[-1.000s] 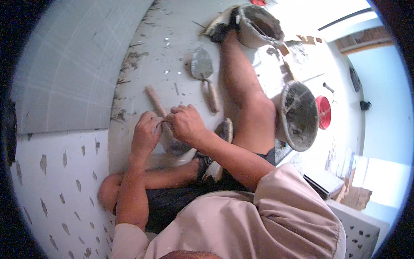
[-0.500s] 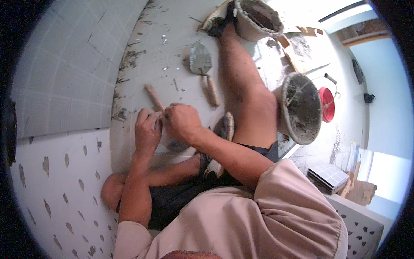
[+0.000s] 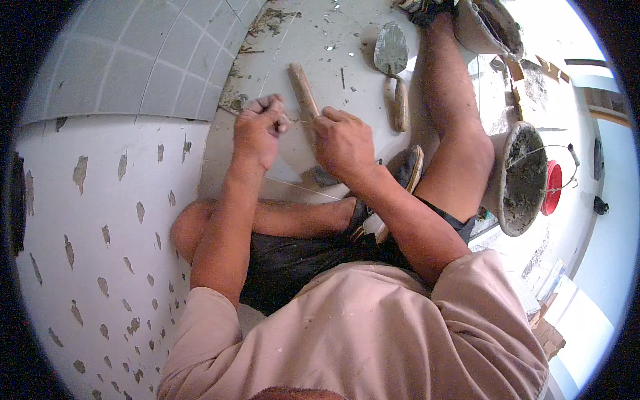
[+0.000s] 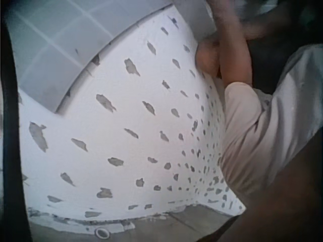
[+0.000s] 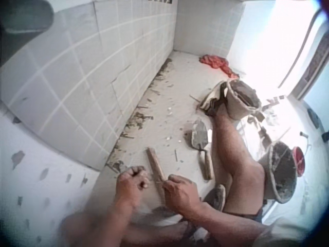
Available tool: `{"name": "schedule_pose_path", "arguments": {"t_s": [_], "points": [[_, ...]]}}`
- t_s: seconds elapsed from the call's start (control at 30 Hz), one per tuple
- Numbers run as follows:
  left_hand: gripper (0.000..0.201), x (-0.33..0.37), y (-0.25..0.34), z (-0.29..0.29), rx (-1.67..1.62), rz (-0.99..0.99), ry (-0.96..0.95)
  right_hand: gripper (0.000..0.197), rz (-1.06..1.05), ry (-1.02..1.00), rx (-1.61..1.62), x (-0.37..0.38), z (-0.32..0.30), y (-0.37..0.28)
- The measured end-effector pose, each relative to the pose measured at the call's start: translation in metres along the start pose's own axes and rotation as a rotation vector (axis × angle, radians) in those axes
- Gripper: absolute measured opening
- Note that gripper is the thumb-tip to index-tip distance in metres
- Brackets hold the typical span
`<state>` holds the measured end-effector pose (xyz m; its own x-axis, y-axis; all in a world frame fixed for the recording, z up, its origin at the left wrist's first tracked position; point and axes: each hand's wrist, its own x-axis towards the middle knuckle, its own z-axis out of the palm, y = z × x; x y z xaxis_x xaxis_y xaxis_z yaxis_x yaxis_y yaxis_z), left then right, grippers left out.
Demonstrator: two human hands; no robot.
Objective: The person applies mortar to a tile using a trowel and then presses the tile against a wall, tapping it into place with a rubber mallet.
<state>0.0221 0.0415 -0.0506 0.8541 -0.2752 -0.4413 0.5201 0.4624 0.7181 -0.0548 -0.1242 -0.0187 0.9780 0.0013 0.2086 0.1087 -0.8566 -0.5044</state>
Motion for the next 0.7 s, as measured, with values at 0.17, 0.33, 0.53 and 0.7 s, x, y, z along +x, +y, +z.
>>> {"name": "schedule_pose_path", "arguments": {"t_s": [0.17, 0.33, 0.53, 0.7], "points": [[0.017, 0.009, 0.017, -0.007, -0.064, 0.042, -0.035, 0.013, 0.119, 0.145, -0.183, -0.006, -0.002, 0.061], [0.035, 0.005, 0.02, 0.004, 0.212, 0.133, -0.131, 0.022, 0.146, 0.063, 0.32, 0.031, -0.007, 0.025], [0.047, 0.001, 0.02, 0.006, 0.285, 0.111, -0.209, 0.016, -0.08, -0.048, 0.349, 0.054, -0.003, 0.01], [0.05, 0.001, 0.023, 0.003, 0.286, 0.065, -0.238, 0.017, -0.169, -0.089, 0.365, 0.052, -0.006, 0.016]]}}
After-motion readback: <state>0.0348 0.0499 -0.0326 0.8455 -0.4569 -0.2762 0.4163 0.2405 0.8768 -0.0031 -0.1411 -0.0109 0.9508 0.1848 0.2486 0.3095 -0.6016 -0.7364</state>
